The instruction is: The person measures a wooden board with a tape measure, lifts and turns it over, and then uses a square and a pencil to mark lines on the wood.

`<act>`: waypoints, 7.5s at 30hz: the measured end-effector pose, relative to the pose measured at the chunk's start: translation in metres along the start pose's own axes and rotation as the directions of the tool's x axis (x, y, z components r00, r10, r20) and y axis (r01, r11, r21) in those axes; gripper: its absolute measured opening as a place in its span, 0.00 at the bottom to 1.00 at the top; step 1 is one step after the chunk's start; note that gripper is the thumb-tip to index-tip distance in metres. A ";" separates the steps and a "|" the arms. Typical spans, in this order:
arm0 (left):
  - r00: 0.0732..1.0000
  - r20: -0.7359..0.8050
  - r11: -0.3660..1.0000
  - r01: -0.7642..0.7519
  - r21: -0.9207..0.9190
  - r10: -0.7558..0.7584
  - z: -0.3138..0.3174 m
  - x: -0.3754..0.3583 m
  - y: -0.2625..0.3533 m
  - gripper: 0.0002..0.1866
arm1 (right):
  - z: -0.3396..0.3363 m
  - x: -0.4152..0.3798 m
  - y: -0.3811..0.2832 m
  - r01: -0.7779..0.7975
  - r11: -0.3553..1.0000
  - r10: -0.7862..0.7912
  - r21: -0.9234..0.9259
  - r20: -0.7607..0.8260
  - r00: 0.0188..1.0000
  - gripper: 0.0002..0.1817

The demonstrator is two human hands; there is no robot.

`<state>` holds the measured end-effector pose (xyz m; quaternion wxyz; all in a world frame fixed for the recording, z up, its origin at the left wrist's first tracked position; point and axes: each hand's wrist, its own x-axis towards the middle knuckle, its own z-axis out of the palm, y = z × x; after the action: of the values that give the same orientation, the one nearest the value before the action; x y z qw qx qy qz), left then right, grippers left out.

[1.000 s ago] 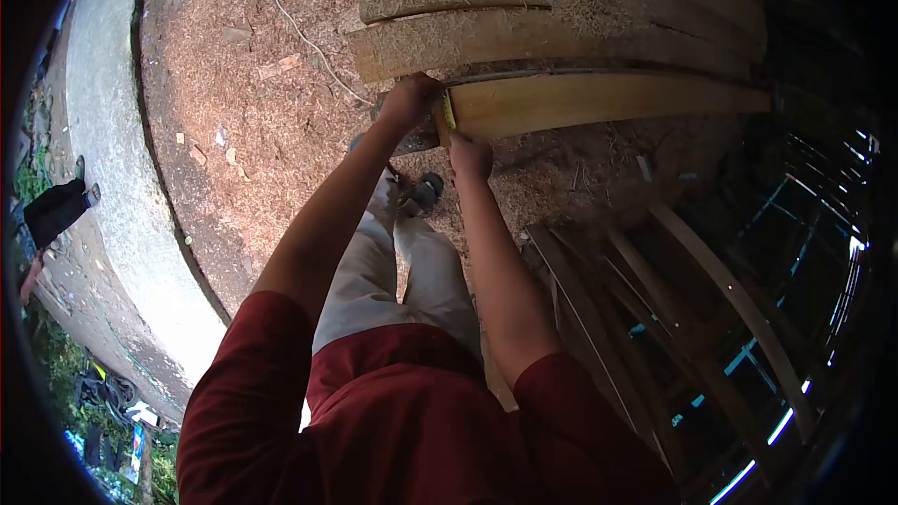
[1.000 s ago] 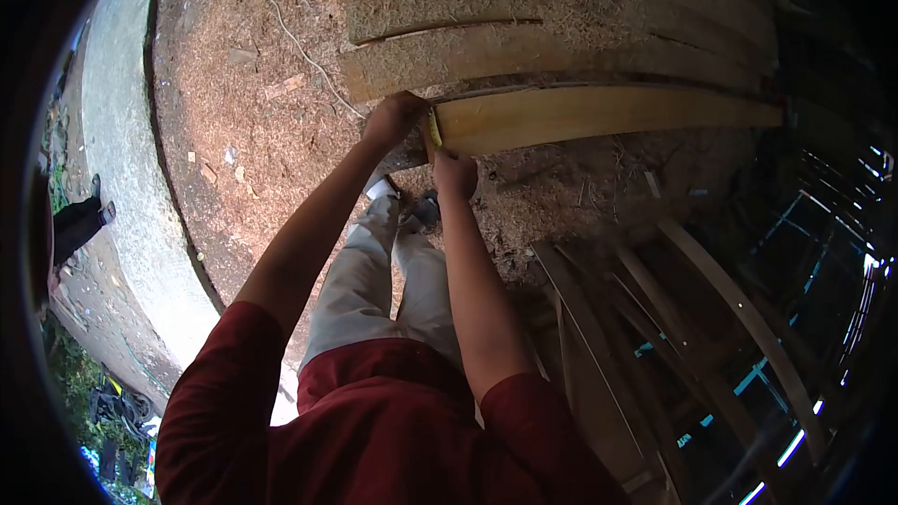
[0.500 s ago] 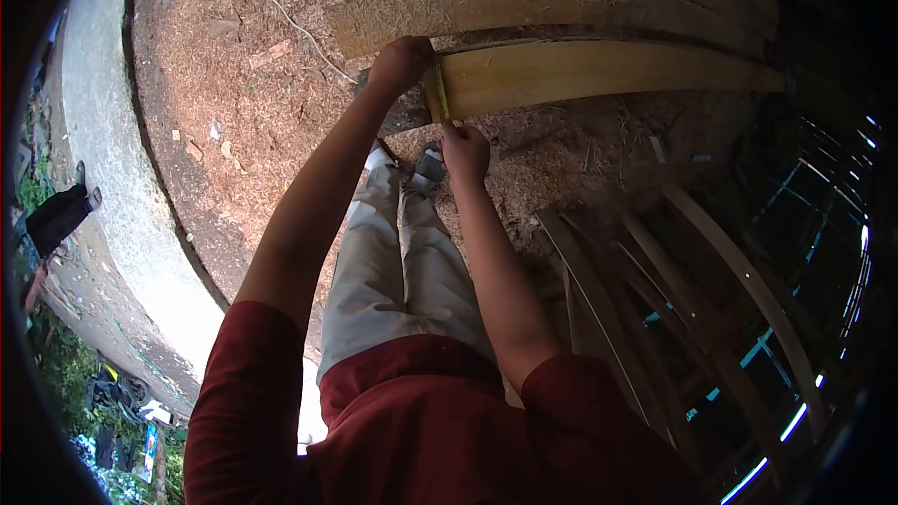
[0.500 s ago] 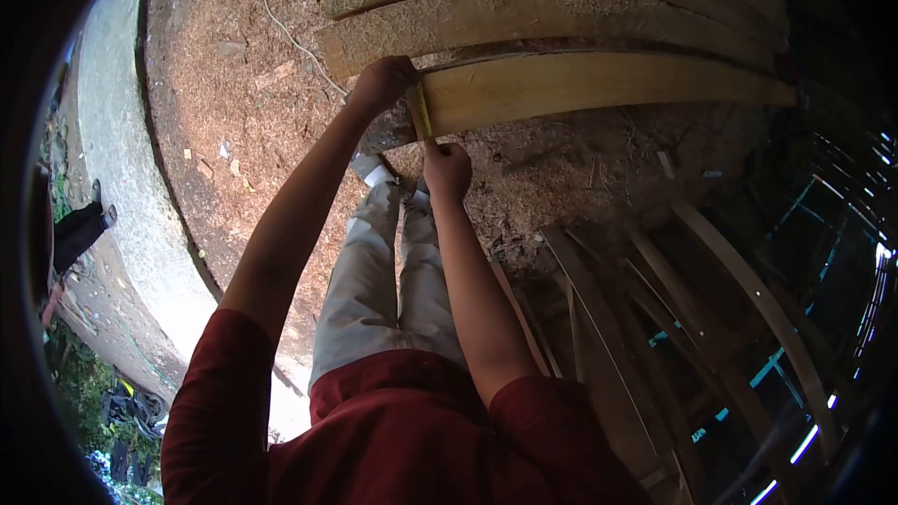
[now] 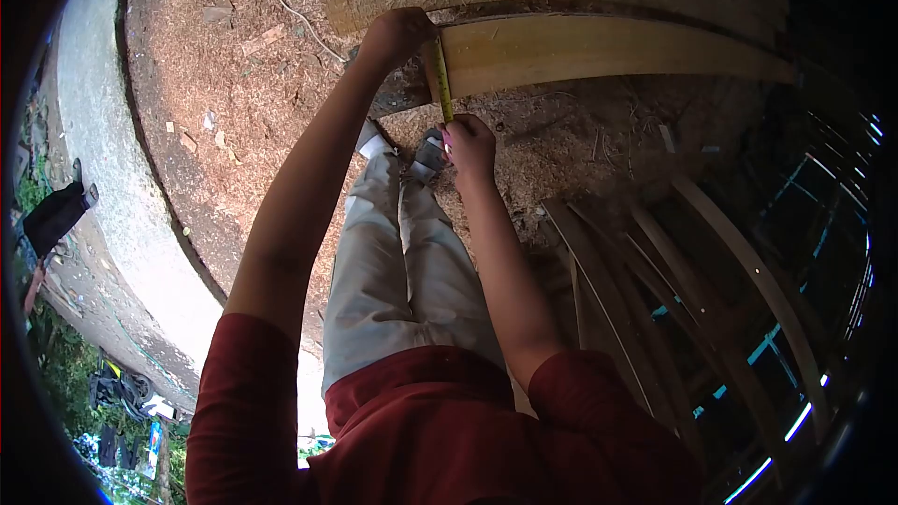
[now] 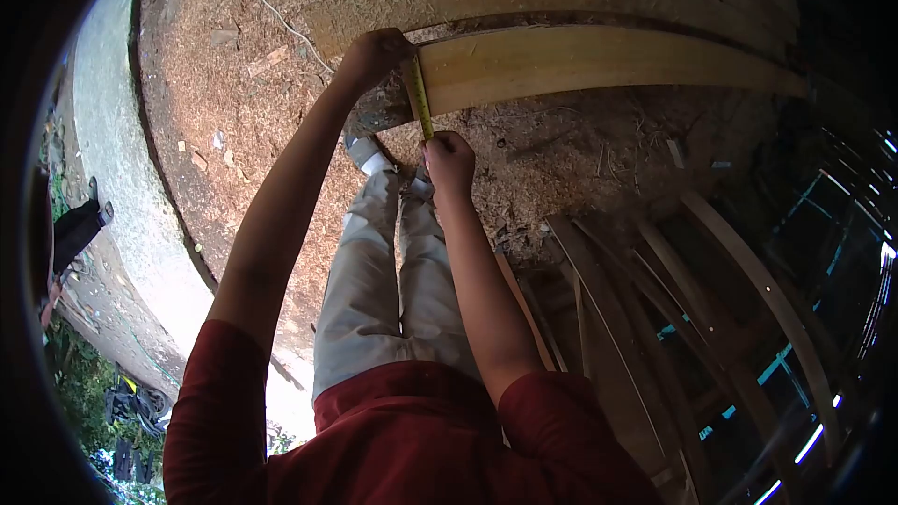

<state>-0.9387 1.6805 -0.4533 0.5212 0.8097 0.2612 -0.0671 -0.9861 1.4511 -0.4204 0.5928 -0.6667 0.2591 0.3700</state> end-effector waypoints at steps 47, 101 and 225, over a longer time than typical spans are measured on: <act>0.961 -0.213 0.981 -0.156 0.116 0.178 -0.002 -0.054 0.046 0.11 | -0.004 -0.005 -0.029 0.100 0.991 -0.105 -0.089 -0.061 0.993 0.04; 0.957 -0.005 0.756 -0.226 0.614 0.290 0.363 0.190 0.429 0.29 | -0.754 0.248 -0.516 0.273 0.945 -0.227 0.178 -0.244 0.943 0.09; 0.979 -0.178 0.944 -0.032 0.329 0.095 0.673 0.455 0.622 0.08 | -0.752 0.448 -0.545 0.053 0.986 -0.058 -0.159 -0.027 0.998 0.06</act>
<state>-0.1333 1.0501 -0.4250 0.3551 0.8951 0.2691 -0.0140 -0.1536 0.8424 -0.4359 0.5441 -0.7243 0.2195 0.3622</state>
